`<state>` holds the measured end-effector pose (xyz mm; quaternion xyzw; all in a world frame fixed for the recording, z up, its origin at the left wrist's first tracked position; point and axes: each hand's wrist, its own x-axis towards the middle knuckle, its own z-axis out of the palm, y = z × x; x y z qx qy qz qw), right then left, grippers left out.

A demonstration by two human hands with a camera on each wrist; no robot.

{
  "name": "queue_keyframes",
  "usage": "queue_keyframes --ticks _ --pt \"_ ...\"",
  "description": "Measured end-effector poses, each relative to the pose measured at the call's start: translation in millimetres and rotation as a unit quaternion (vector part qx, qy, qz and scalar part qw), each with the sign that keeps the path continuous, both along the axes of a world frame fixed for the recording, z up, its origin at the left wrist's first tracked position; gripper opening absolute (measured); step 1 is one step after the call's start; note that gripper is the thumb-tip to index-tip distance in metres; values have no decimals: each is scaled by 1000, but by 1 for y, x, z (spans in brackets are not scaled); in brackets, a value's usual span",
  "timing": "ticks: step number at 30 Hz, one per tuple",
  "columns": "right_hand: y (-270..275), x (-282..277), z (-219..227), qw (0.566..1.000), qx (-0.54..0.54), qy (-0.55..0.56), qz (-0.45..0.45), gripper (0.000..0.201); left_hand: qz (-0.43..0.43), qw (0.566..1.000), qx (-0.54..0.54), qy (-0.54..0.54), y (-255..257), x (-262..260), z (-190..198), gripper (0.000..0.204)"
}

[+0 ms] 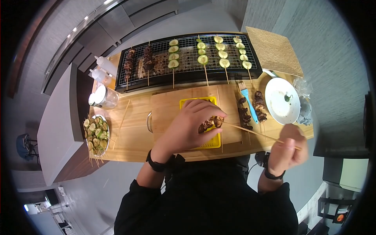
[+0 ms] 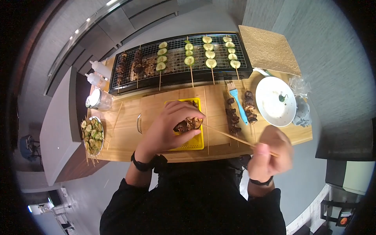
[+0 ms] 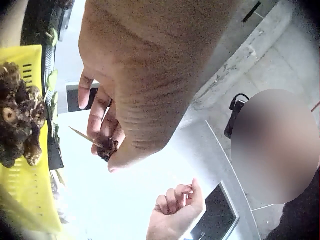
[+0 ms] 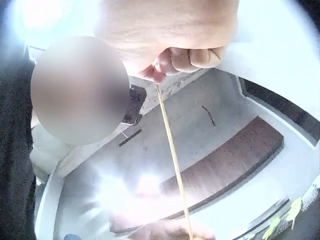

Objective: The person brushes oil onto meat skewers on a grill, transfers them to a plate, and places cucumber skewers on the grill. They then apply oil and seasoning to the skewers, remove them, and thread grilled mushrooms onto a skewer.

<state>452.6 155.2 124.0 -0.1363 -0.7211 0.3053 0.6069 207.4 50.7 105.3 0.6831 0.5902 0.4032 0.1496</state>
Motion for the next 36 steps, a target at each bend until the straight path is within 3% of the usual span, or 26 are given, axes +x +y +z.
queue_keyframes --ticks 2,5,12,13,16,24,36 --pt "7 7 -3 995 -10 91 -46 31 14 1000 -14 10 -1 -6 -8 36" --pt "28 25 4 992 27 103 -68 33 37 999 -25 31 -3 -17 -24 37" --pt "42 49 -23 972 -49 -78 -216 26 86 992 -60 74 -10 -33 -33 38" --pt "44 52 -29 972 -35 -93 -213 15 85 992 -64 74 -10 -33 -32 39" --pt "42 56 -40 957 -59 -158 -237 13 79 993 -61 65 -7 -30 -28 38" --pt "31 44 -63 952 -94 -192 -218 6 59 994 -65 63 -3 -27 -24 36" --pt "8 32 -93 919 13 -355 -171 8 48 995 -70 58 -3 -23 -22 35"
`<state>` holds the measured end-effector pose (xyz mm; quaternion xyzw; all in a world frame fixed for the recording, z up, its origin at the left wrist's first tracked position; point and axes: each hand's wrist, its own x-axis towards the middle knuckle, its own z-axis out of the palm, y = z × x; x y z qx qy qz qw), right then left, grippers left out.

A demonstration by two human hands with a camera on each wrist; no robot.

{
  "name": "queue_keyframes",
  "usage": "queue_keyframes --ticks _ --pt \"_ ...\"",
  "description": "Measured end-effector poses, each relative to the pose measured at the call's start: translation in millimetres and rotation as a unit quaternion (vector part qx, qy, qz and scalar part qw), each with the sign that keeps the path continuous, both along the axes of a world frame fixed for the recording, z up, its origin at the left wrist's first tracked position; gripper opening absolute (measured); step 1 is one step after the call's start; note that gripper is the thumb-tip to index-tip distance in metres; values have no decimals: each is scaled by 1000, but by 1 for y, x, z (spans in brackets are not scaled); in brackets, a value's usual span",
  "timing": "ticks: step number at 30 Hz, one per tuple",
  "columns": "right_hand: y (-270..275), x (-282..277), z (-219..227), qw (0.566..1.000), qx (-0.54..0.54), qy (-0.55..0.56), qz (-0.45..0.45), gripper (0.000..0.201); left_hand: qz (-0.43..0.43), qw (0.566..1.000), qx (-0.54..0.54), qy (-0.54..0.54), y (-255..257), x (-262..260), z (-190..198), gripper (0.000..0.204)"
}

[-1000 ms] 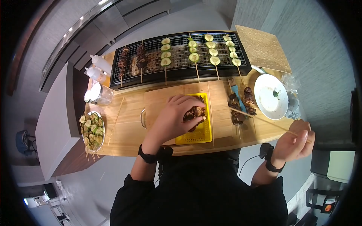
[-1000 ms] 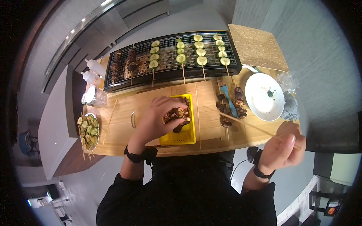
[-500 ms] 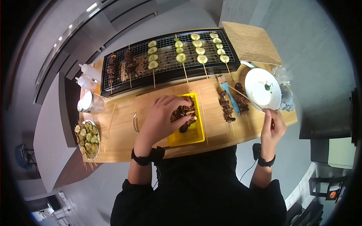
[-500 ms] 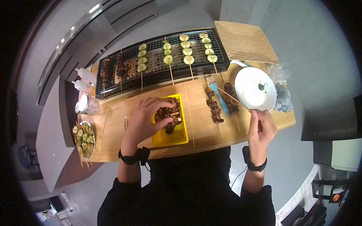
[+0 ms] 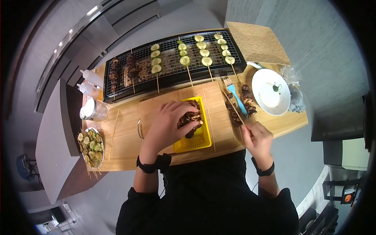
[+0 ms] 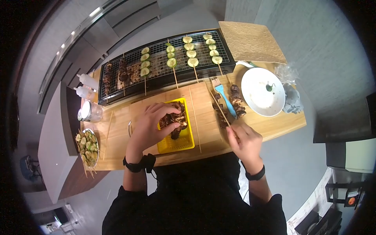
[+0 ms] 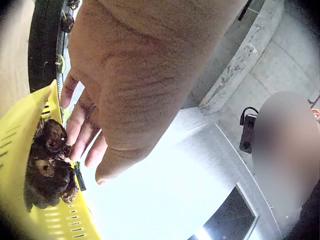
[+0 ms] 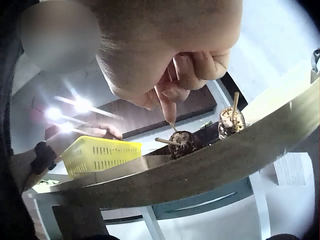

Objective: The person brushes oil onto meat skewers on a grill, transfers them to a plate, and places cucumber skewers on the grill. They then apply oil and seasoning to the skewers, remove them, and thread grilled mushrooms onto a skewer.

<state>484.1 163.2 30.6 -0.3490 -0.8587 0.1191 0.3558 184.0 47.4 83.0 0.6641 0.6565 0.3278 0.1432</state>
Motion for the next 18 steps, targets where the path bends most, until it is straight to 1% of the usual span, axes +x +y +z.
queue_keyframes --ticks 1,4,8,11,14,18 --pt "-1 -1 -4 1000 9 1 3 11 -1 1000 1 -2 0 0 0 35" --pt "-5 0 -8 999 -14 8 32 12 -6 1000 -1 -7 0 0 2 35" --pt "-7 6 -8 999 -45 1 0 17 -9 1000 6 -3 -1 0 2 34" --pt "-2 19 -5 994 -55 -85 -34 23 -8 1000 8 4 -2 0 2 33" --pt "-5 17 6 991 -86 -93 -37 25 -9 1000 6 3 -2 1 3 33" --pt "-8 12 9 985 -94 -139 -26 21 -15 1000 9 0 -1 3 5 32"
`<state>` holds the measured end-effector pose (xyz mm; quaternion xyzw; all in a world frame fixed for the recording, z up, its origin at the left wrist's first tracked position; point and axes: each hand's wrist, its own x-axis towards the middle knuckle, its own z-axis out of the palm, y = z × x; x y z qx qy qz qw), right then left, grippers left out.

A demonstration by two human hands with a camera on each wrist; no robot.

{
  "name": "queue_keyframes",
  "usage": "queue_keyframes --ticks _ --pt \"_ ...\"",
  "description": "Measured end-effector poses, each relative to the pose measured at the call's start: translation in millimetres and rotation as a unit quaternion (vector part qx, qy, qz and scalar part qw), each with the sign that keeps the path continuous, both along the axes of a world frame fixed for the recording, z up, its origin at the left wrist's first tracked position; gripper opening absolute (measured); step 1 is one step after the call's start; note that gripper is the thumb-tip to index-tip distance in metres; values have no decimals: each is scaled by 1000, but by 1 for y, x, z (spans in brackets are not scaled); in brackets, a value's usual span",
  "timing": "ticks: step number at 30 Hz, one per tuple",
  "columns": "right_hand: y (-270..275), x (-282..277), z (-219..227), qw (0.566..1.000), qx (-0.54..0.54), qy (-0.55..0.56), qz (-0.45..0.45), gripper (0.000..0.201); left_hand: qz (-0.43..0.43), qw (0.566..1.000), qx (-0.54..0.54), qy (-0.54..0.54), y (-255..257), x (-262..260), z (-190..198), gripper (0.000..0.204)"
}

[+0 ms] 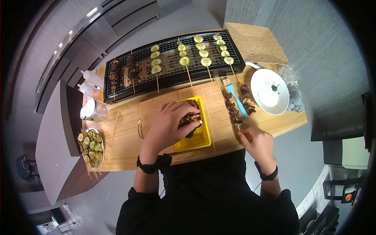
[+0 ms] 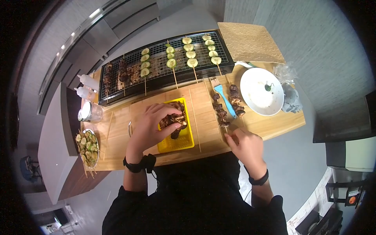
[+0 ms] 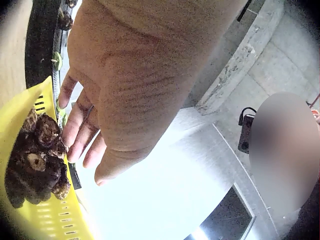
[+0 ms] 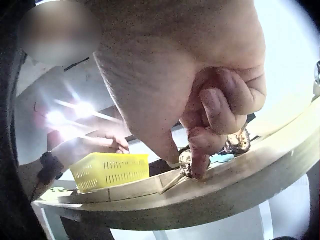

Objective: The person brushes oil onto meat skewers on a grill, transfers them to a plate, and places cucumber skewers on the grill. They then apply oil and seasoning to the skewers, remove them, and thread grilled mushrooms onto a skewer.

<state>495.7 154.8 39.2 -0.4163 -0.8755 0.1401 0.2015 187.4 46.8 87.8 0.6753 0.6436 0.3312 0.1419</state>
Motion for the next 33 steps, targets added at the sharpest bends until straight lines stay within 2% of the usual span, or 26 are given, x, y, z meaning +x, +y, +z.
queue_keyframes --ticks 5,8,17,20,25,31,33 --pt "1 -5 -11 1000 -4 29 1 16 0 1000 1 4 -3 -1 0 32" --pt "4 -1 -18 997 -62 41 -19 12 0 1000 -4 -4 -4 -1 -1 33" --pt "-2 16 12 975 -199 96 -24 7 -5 1000 0 0 -2 1 -4 33" --pt "-8 23 17 953 -270 140 0 9 -4 1000 12 -14 0 2 -1 33" --pt "-12 17 44 940 -294 163 61 9 12 991 78 -105 -1 4 -3 40" --pt "-11 5 60 926 -321 162 115 9 5 989 96 -109 -6 5 18 45" --pt "-11 2 61 925 -322 157 128 10 2 994 89 -65 -6 4 17 48"
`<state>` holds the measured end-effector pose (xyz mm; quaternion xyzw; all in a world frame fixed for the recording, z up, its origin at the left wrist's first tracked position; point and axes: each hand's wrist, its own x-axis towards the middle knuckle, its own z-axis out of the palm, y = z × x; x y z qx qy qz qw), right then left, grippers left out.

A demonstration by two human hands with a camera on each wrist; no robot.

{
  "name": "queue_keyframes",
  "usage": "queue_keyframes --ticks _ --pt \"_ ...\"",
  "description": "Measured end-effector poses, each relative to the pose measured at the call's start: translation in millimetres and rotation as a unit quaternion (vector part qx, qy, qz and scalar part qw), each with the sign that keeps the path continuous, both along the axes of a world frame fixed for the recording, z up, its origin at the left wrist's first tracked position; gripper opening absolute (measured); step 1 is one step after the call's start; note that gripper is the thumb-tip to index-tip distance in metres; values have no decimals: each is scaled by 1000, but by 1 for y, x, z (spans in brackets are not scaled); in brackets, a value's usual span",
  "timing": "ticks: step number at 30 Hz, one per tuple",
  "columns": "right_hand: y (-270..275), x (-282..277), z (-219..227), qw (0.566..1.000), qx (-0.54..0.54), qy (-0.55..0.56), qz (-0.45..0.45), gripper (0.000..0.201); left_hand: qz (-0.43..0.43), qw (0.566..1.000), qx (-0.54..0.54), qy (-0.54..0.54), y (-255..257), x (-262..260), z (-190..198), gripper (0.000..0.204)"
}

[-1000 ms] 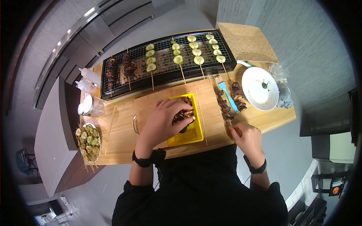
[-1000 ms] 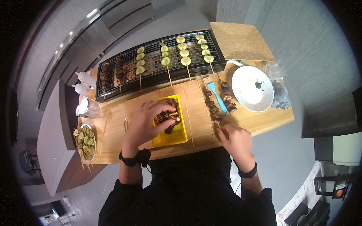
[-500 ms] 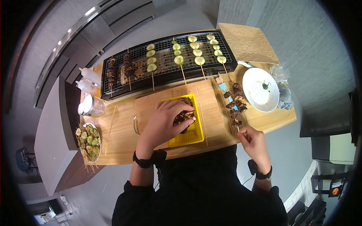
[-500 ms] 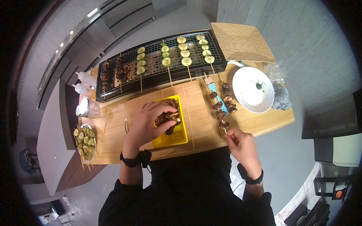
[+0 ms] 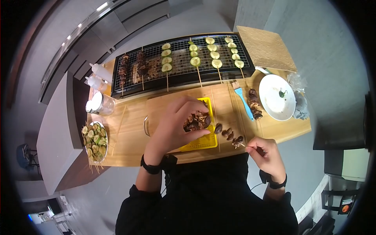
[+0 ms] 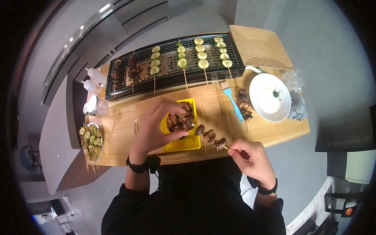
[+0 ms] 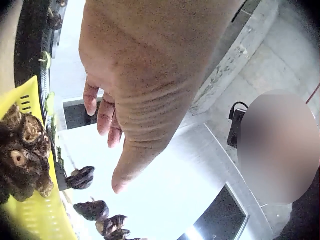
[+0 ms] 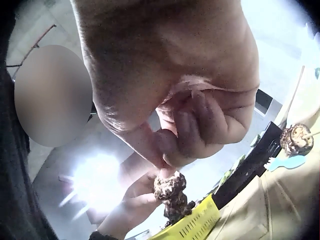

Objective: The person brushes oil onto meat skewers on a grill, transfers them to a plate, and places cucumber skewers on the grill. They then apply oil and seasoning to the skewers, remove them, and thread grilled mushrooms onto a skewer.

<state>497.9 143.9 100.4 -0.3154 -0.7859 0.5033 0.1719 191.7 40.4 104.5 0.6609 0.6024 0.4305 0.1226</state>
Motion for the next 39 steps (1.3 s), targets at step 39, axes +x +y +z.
queue_keyframes --ticks 39 --pt "14 -30 40 901 336 250 -114 13 -60 996 -67 24 6 6 -13 28"
